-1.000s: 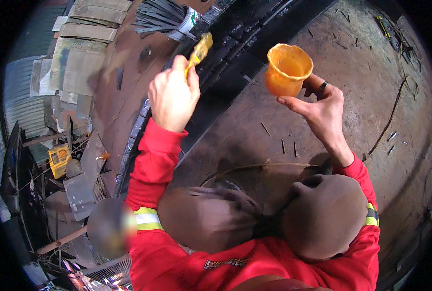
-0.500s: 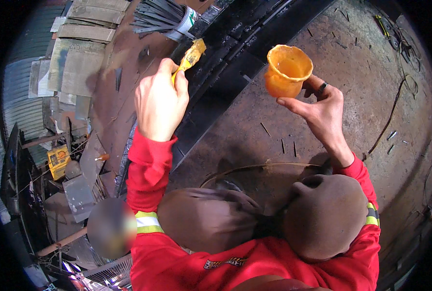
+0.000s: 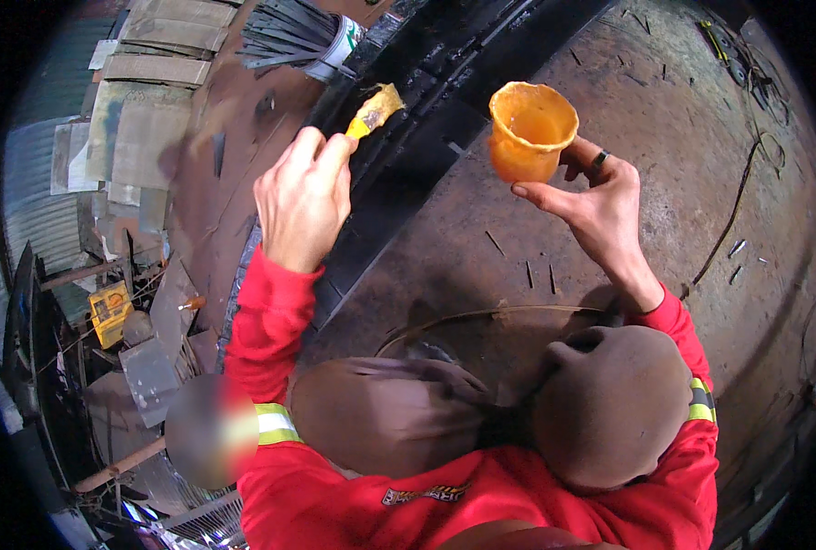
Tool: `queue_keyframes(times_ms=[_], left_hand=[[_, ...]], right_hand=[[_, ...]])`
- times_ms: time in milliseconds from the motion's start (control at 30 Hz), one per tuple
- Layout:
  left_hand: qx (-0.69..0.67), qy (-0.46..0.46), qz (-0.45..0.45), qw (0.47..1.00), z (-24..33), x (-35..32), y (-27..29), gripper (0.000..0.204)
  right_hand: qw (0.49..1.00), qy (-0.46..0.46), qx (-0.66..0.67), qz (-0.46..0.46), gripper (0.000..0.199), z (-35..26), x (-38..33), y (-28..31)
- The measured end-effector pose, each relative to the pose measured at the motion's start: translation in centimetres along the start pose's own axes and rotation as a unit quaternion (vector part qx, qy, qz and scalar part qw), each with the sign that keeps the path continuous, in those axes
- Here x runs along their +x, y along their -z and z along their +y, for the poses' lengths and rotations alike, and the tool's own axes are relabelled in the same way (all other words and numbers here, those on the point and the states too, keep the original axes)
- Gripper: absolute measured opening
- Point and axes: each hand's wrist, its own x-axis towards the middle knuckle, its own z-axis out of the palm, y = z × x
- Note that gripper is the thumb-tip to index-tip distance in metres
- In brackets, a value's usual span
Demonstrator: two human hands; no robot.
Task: The person applies a yellow substance to a black metal beam using a paintbrush. They repeatedly dip the brush into a small orange cup held in the other hand and spread the substance along the beam's surface. The person moves along the beam to cover different sections.
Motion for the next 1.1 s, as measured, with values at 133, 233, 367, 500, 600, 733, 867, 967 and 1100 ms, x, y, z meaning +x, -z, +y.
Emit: queue_keyframes(times_ms=[133,233,367,500,600,733,867,967,1100], left_hand=[[0.114,-0.055,-0.037,0.991,-1.5,-0.2,-1.2,0.017],[0.200,-0.034,-0.093,0.975,-0.8,-1.9,0.9,0.017],[0.150,-0.059,-0.052,0.986,0.6,-1.2,2.4,0.020],[0.133,-0.080,-0.038,0.987,0.9,1.2,0.0,0.016],[0.186,-0.046,-0.088,0.978,0.0,0.3,0.0,0.019],[0.173,0.030,-0.148,0.973,0.9,-1.3,1.7,0.017],[0.116,-0.012,-0.072,0.991,1.2,0.9,1.4,0.017],[0.147,0.014,-0.089,0.985,0.3,0.4,0.5,0.019],[0.143,0.019,-0.089,0.986,0.4,-0.9,1.7,0.020]], right_hand=[[1.000,0.011,-0.017,-0.003,0.055,0.0,0.1,0.4],[1.000,-0.004,-0.025,0.006,0.054,0.2,-0.1,0.1],[1.000,0.006,-0.003,0.000,0.054,0.5,0.1,0.4],[1.000,0.015,0.001,-0.002,0.055,0.4,0.1,0.0],[1.000,0.006,-0.013,-0.001,0.055,0.0,-0.1,-0.1],[1.000,0.005,-0.004,0.008,0.056,1.1,-0.3,0.3],[1.000,0.008,-0.006,-0.009,0.057,0.6,-0.1,-0.2],[1.000,0.003,-0.021,-0.012,0.056,0.2,-0.6,-0.4],[0.999,-0.006,-0.034,-0.007,0.054,0.6,-0.7,0.2]])
